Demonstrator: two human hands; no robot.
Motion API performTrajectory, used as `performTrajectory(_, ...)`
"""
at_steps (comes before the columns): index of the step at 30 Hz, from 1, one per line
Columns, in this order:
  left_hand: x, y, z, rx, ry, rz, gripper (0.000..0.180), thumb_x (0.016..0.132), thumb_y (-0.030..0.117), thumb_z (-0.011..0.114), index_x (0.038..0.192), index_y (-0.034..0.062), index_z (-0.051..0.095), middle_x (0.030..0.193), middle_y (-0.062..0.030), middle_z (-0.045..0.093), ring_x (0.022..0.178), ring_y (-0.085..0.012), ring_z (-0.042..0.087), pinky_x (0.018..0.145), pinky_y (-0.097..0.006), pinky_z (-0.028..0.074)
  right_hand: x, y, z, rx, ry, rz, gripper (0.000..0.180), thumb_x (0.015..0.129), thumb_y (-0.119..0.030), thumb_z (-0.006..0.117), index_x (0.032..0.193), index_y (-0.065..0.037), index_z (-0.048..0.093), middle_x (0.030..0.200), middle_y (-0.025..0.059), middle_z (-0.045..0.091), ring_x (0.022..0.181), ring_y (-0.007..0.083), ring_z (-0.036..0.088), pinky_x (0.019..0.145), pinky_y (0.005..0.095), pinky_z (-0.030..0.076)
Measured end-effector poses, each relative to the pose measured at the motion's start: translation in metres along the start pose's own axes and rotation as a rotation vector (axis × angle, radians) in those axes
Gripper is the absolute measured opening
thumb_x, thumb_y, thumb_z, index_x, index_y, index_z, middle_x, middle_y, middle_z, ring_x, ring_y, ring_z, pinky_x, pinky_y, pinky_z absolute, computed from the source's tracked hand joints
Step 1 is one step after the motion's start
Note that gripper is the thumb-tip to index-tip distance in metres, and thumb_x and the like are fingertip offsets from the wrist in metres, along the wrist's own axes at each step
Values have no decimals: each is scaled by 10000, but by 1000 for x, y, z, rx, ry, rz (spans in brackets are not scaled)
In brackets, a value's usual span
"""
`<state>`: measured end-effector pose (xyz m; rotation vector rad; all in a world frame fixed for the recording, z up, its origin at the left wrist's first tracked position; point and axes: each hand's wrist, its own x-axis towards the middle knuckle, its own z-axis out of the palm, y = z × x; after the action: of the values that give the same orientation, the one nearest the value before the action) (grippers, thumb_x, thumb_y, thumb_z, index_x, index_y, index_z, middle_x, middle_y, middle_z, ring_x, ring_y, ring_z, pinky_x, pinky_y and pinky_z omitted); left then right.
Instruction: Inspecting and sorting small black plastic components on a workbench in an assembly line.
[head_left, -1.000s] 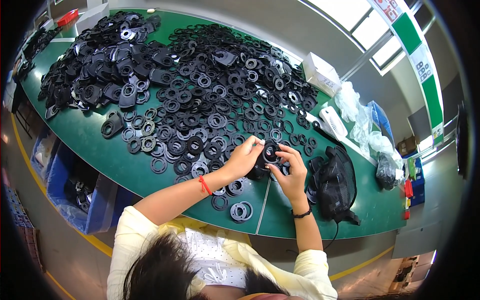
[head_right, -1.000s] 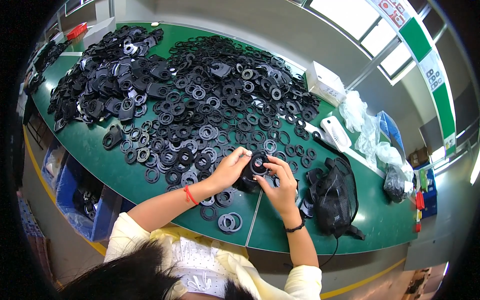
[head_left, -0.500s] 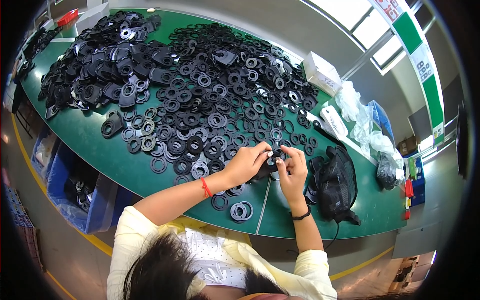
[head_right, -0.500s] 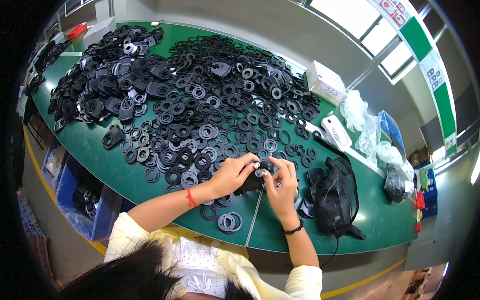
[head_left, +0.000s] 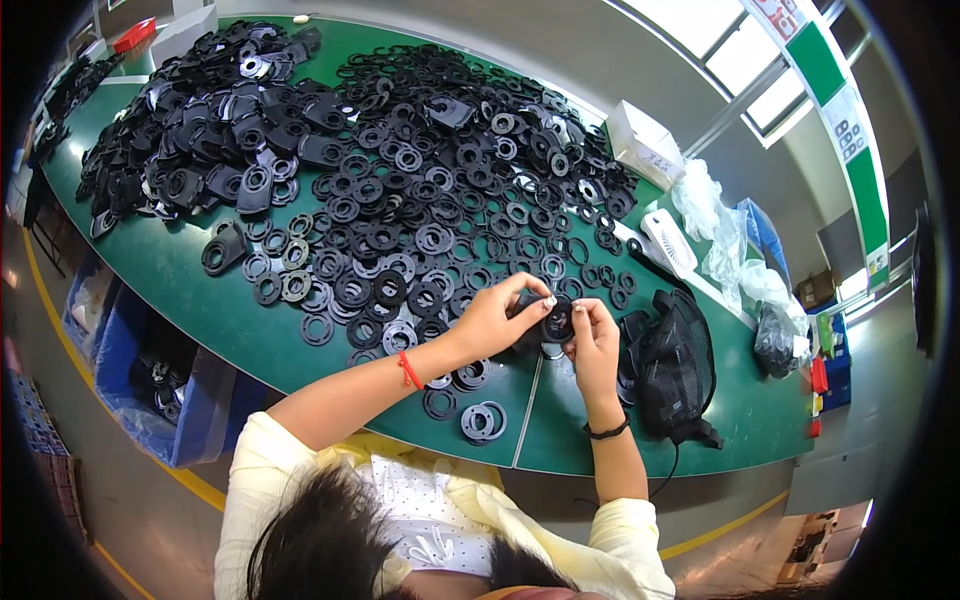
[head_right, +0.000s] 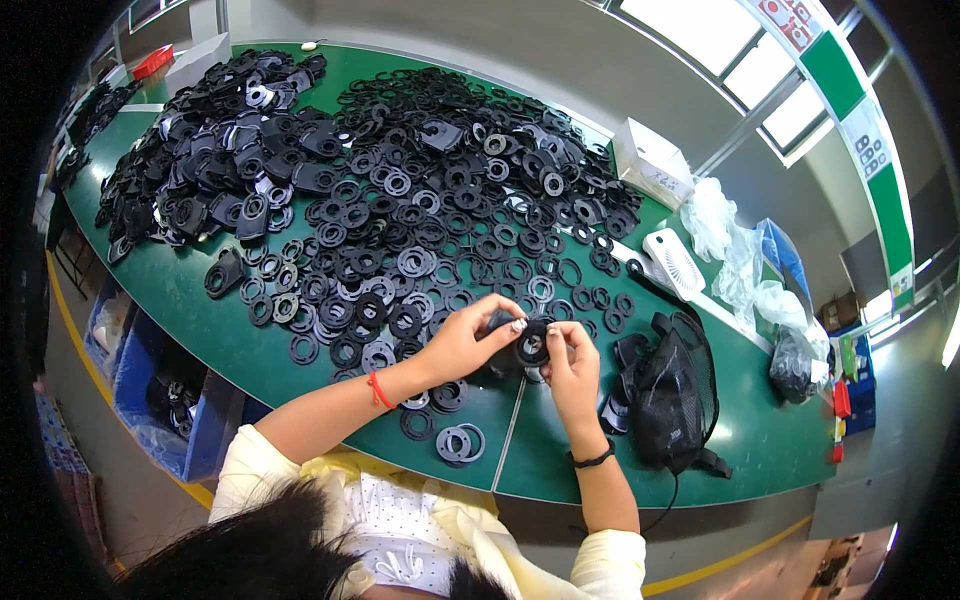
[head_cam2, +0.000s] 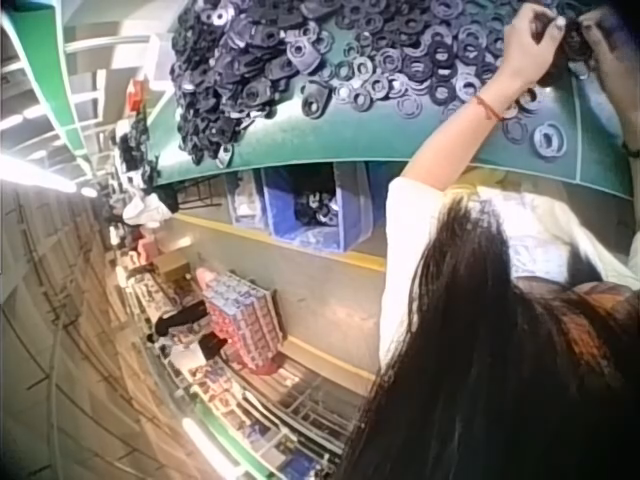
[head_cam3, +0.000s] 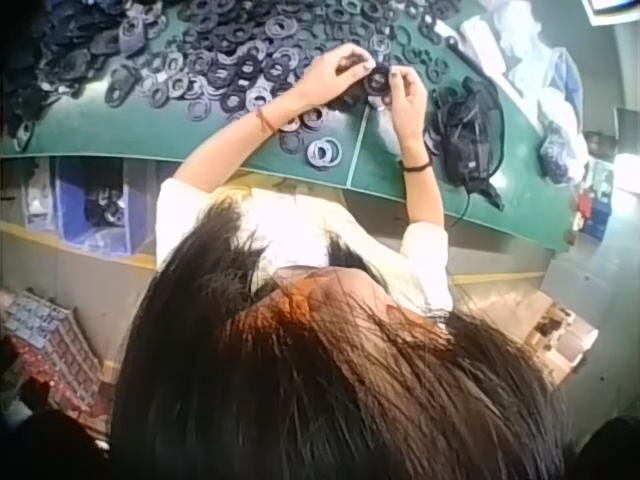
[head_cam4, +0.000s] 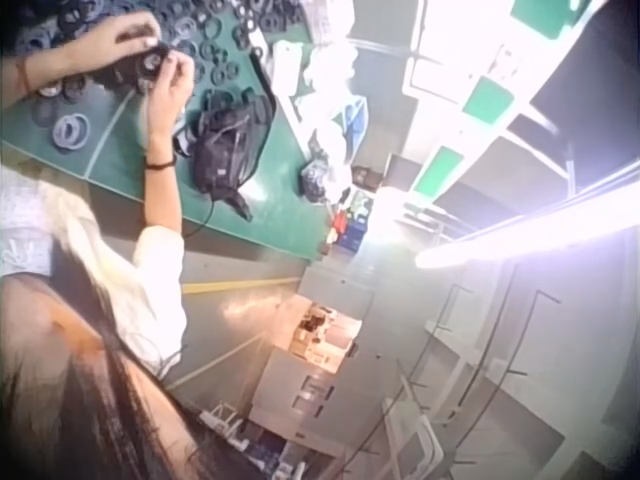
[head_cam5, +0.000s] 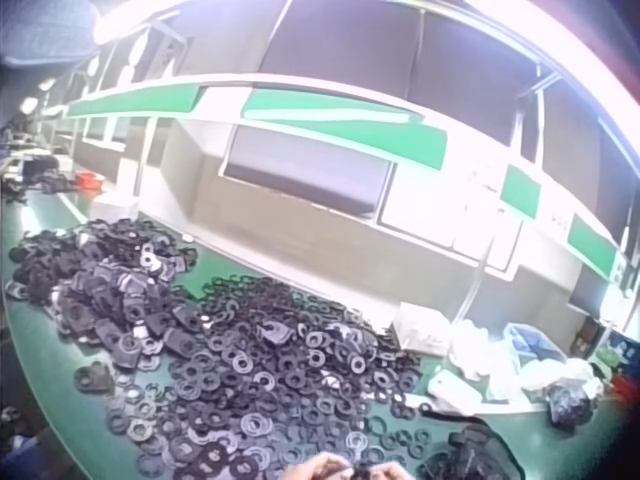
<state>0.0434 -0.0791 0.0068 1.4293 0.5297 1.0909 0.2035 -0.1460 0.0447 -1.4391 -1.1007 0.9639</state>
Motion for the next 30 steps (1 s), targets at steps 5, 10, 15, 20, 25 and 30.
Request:
performTrajectory(5, 9, -7, -10, -306, -33, -212, 237, 927, 143, 565, 1102, 5, 485, 910, -46, 639, 786, -66, 589, 703, -229, 479, 3, 5, 10, 318, -106, -76, 89, 949, -94, 497, 964, -16, 456, 908, 102, 580, 685, 146, 617, 575, 224, 469)
performTrajectory(10, 8, -5, -13, -85, -106, -121, 267, 909, 131, 590, 1116, -12, 498, 750, 24, 551, 692, -25, 472, 632, -191, 406, 1, 12, 5, 43, -204, -43, 200, 962, -208, 502, 897, -25, 548, 756, 17, 587, 610, 74, 538, 532, 190, 405)
performTrajectory(15, 0, 0, -4, 124, -122, -68, 284, 900, 171, 595, 1079, -39, 527, 682, -14, 557, 605, -58, 480, 538, -239, 398, 3, 23, 0, 20, -141, -16, 362, 970, -268, 485, 712, -36, 590, 600, -28, 552, 490, 44, 487, 447, 189, 373)
performTrajectory(20, -1, -1, -6, 256, -141, -34, 248, 908, 170, 586, 1045, -33, 545, 662, 7, 523, 585, -49, 444, 504, -238, 366, 1, 22, 2, -28, -166, -98, 376, 965, -238, 493, 678, -18, 597, 589, -18, 562, 486, 41, 475, 451, 191, 364)
performTrajectory(25, 0, -1, -6, 207, -152, -27, 266, 893, 203, 599, 1006, -29, 535, 627, -40, 536, 544, -93, 475, 499, -264, 379, 0, 23, 2, -60, -170, -169, 373, 961, -203, 488, 670, 0, 602, 596, -14, 570, 503, 39, 474, 468, 192, 358)
performTrajectory(30, -2, -6, -4, 101, -155, -27, 259, 896, 199, 589, 1013, -20, 514, 648, -23, 537, 566, -81, 475, 512, -253, 382, 0, 26, 2, -19, -230, -183, 338, 955, -170, 488, 687, 1, 603, 632, -6, 591, 543, 36, 483, 498, 192, 366)
